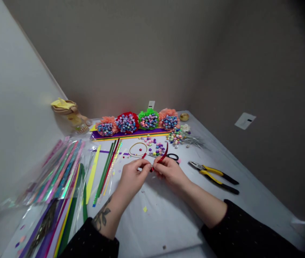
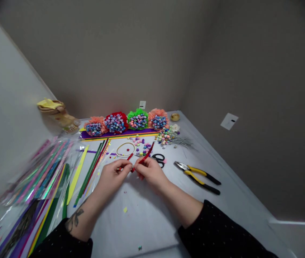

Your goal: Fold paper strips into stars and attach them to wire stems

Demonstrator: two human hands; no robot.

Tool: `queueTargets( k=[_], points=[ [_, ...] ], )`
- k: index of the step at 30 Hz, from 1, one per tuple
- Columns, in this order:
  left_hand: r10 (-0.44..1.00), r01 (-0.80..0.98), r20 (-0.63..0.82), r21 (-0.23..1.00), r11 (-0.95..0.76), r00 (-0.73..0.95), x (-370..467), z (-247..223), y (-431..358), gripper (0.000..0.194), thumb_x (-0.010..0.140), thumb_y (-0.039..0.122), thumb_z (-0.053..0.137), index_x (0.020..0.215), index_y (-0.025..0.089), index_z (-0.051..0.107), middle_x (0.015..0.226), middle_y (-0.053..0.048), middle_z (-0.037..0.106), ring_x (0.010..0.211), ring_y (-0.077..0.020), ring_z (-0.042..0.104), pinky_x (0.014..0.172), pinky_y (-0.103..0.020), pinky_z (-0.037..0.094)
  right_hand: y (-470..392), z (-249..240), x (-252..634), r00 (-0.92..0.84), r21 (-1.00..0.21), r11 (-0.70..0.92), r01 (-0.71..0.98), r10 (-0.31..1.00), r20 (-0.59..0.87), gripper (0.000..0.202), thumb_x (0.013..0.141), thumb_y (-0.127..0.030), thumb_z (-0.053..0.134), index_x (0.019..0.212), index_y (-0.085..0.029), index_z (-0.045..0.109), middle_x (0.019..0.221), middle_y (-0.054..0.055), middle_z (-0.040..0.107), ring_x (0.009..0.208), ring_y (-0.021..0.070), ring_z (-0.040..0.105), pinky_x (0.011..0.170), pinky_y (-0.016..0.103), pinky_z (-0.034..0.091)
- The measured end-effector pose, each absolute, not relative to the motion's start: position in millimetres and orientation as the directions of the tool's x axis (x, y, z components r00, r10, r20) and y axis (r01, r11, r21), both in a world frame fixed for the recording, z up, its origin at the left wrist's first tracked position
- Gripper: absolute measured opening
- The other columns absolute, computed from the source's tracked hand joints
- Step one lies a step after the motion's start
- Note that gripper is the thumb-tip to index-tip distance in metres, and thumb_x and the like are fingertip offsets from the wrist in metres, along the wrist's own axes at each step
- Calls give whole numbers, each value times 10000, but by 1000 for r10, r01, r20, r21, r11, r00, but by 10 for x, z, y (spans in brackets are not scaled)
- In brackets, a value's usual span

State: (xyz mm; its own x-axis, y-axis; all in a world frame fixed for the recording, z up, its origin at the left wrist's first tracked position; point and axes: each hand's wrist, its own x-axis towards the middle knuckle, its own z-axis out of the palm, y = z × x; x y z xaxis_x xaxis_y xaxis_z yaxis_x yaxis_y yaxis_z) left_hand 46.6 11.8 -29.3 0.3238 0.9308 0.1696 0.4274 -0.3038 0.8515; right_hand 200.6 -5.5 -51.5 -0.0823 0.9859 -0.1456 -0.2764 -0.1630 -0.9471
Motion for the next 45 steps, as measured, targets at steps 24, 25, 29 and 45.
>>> queueTargets(
  k=[24,25,29,45],
  points=[
    [827,496,349,673,-548,440,455,-288,128,165,826,151,522,754,191,666,748,-20,672,723,-149,607,695,-263,462,-76,-470,2027,-42,-972,-159,-173,987,-154,162,686,-299,672,635,-157,613,508,-46,497,473,81,370,471,224,266],
    [829,495,339,678,-543,445,453,-293,133,168,826,150,518,751,190,663,745,-19,668,723,-148,605,692,-260,459,-71,-476,2034,-25,-972,-159,-174,987,-157,180,686,-311,680,628,-157,606,504,-47,490,472,81,366,472,225,262],
    [850,493,279,717,-494,447,453,-297,146,172,800,138,514,719,188,657,722,-12,654,711,-147,595,675,-253,447,-27,-504,2107,103,-974,-114,-195,985,-136,280,697,-368,711,589,-161,557,474,-58,444,463,77,337,474,231,236],
    [923,363,-10,921,-141,385,458,-183,161,184,769,263,512,644,165,604,568,21,571,549,-123,511,541,-227,406,-48,-484,2098,-166,-974,-38,-223,986,0,236,661,-348,759,786,-164,684,730,13,637,658,133,535,608,246,392]
  ],
)
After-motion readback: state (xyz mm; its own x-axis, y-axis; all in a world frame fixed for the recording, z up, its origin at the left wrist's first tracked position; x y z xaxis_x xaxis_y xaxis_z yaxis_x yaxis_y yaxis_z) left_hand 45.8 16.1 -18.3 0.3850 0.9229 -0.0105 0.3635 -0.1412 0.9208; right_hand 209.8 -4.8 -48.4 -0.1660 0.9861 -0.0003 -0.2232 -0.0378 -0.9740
